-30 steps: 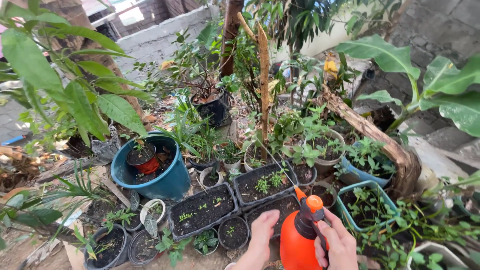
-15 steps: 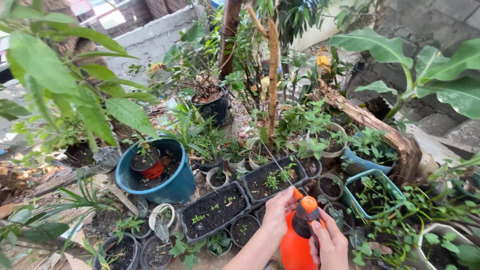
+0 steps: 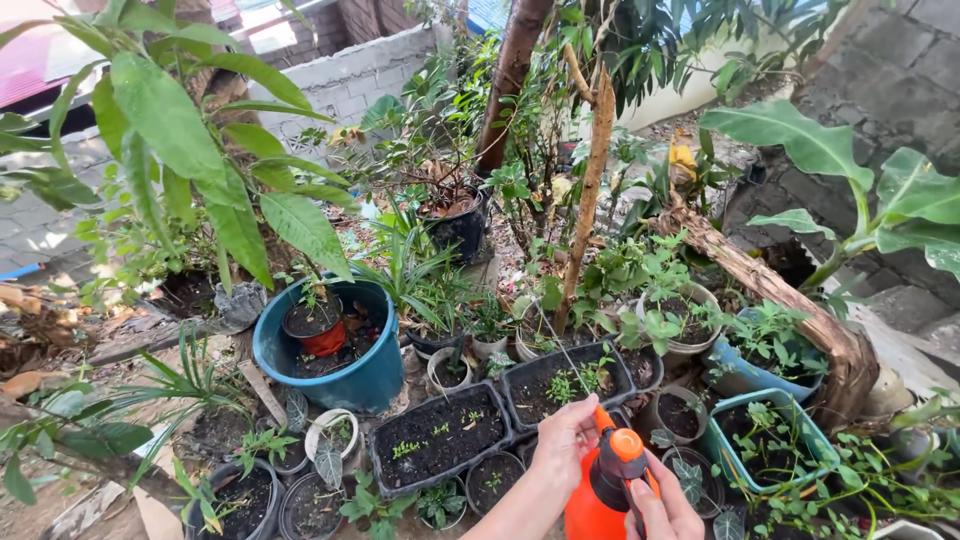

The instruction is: Watering various potted plants and seedlings using a manual pressure sprayer

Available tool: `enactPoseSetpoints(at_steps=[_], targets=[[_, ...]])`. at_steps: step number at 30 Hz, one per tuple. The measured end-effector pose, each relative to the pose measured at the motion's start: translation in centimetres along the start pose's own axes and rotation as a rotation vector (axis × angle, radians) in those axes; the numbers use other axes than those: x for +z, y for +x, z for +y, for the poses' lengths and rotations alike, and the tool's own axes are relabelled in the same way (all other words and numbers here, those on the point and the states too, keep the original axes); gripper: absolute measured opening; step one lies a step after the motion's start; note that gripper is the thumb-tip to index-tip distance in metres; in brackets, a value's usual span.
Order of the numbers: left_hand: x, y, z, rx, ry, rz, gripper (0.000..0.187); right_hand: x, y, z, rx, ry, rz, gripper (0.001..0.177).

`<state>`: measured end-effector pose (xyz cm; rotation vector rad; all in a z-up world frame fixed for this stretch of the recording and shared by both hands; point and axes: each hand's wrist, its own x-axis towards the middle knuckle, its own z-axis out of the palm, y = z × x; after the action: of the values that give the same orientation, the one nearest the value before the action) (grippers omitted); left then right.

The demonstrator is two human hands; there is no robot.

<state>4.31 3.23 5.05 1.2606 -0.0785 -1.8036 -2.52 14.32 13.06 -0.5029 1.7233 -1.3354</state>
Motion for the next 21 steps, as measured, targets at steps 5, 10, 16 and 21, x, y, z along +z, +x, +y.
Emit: enactPoseSetpoints(at_steps=[5, 10, 16, 21], targets=[[0.6, -0.8, 0.5, -0.007, 0.007, -0.060, 0.015, -0.5, 1.0, 0.3, -0.018, -0.005, -0.007, 0.042], [1.0, -0.4, 0.2, -0.075, 0.018, -0.120, 0.017, -1.3, 0.4, -1.3, -0.002, -0.043, -0.012, 0.039], [1.5, 0.7, -0.3, -0.127, -0.039, -0.063, 0.017, -1.7, 1.1, -1.2, 0.042, -0.063, -0.027, 0.040], [2.1, 0.3, -0.8, -0.050, 0.031, -0.108, 0.020, -2.7, 2.8, 0.2, 0.047, -0.020, -0.026, 0.043]])
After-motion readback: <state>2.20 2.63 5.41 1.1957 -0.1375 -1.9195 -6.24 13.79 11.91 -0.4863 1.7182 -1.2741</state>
